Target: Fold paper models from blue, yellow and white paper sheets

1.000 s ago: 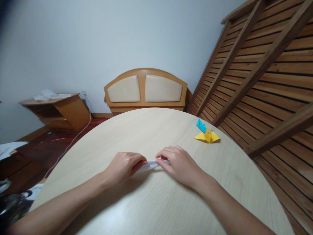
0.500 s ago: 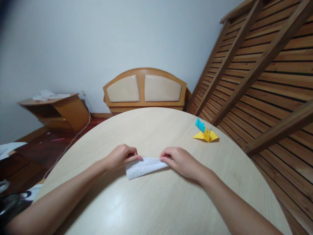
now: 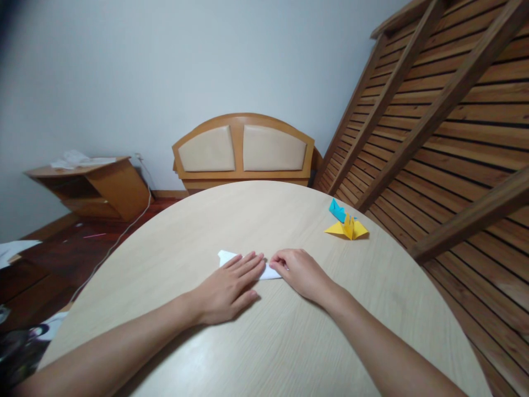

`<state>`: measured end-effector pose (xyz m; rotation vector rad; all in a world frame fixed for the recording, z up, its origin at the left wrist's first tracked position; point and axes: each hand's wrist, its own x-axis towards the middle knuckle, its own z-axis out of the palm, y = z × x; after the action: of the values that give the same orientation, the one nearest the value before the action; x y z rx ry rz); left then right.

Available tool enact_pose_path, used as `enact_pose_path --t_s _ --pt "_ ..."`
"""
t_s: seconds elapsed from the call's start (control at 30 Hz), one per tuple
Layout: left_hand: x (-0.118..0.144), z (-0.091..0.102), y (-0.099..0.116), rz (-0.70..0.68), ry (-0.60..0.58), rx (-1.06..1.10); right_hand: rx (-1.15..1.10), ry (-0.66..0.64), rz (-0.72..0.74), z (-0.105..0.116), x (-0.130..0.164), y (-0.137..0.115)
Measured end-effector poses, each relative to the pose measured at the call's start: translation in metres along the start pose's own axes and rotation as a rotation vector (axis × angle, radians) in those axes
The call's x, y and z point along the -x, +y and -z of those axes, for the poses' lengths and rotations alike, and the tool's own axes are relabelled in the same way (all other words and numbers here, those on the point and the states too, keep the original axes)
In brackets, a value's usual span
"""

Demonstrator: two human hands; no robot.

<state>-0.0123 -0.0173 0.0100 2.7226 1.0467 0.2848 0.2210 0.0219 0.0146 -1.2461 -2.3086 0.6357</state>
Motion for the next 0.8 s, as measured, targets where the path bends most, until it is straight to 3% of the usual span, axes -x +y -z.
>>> enact_pose_path --t_s 0.17,0.3,0.43,0.5,0.63,0.8 --pt "0.0 -0.004 -0.001 0.043 -0.093 0.034 0.085 -0.013 0.026 0.002 -0.001 -0.003" --pt "-0.001 -0.002 -0.002 0.05 -0.127 0.041 0.302 0.006 0.08 0.004 0.001 -0.013" --pt "-0.001 -0.003 -0.001 0.049 -0.116 0.04 0.393 0.015 0.138 -0.009 0.01 -0.026" --pt "-0.001 -0.004 0.0 0.043 -0.109 0.04 0.413 0.018 0.097 -0.019 0.016 -0.032" --pt "-0.001 -0.004 -0.002 0.037 -0.122 0.037 0.546 -0.057 0.07 -0.031 0.028 -0.04" --pt "0.001 0.002 -0.01 0.007 -0.163 0.077 0.661 -0.196 0.072 -0.024 0.032 -0.05"
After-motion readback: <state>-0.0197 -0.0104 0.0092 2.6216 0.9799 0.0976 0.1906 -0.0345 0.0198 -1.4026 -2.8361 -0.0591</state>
